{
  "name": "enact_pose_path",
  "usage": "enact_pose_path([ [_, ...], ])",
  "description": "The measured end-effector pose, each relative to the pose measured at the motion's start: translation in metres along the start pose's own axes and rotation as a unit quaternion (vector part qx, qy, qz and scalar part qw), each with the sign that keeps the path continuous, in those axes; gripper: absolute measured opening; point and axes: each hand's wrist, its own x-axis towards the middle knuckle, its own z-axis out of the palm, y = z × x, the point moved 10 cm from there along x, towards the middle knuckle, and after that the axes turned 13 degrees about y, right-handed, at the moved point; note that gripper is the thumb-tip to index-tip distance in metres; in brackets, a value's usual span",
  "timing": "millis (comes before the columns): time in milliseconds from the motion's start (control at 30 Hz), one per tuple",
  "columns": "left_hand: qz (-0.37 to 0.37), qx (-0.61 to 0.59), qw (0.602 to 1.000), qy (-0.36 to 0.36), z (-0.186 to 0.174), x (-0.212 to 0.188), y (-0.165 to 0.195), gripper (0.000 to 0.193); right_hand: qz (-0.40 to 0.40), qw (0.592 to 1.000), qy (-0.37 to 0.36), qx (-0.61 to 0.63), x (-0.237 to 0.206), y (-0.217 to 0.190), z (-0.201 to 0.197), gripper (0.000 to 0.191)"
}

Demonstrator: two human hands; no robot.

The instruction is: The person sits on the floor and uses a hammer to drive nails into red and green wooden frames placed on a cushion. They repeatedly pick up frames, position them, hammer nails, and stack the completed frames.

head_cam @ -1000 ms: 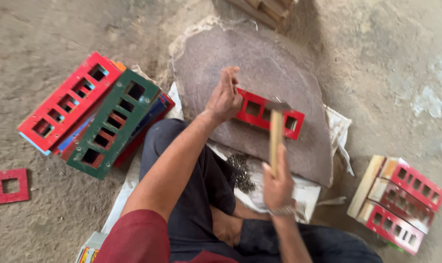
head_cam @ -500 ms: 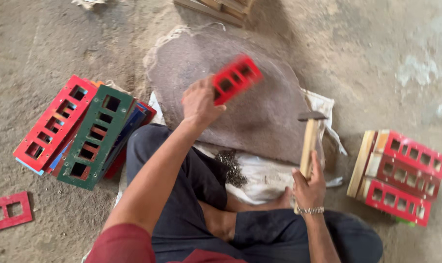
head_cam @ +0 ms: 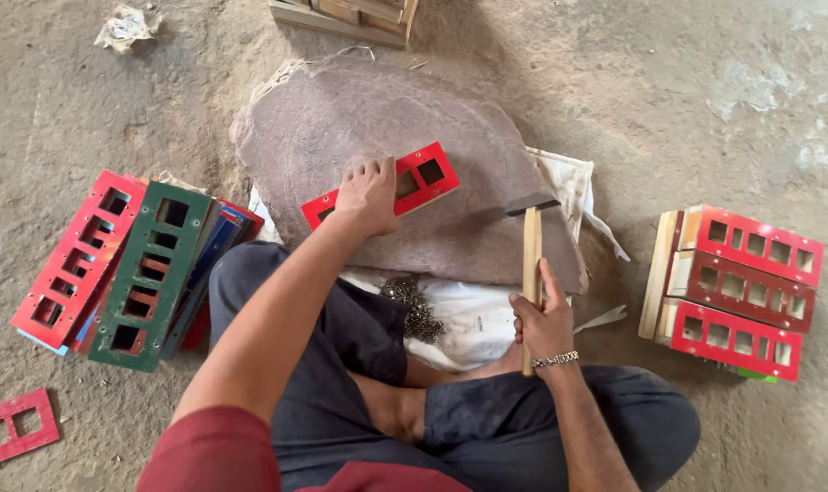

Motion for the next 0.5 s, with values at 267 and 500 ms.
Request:
enact_pose_path([
  [267,0.068,-0.042,0.992,-0.097,0.006,-0.008,0.016,0.092,0.001,1.0,-0.004,0.015,0.002,0.002,0.004,0.083],
  [500,0.177,-0.139,0.972,-0.068,0.018,-0.06,0.072,0.07,-0.01,1.0,-0.016,0.024,-0.001,-0.003,0.004,0.084],
])
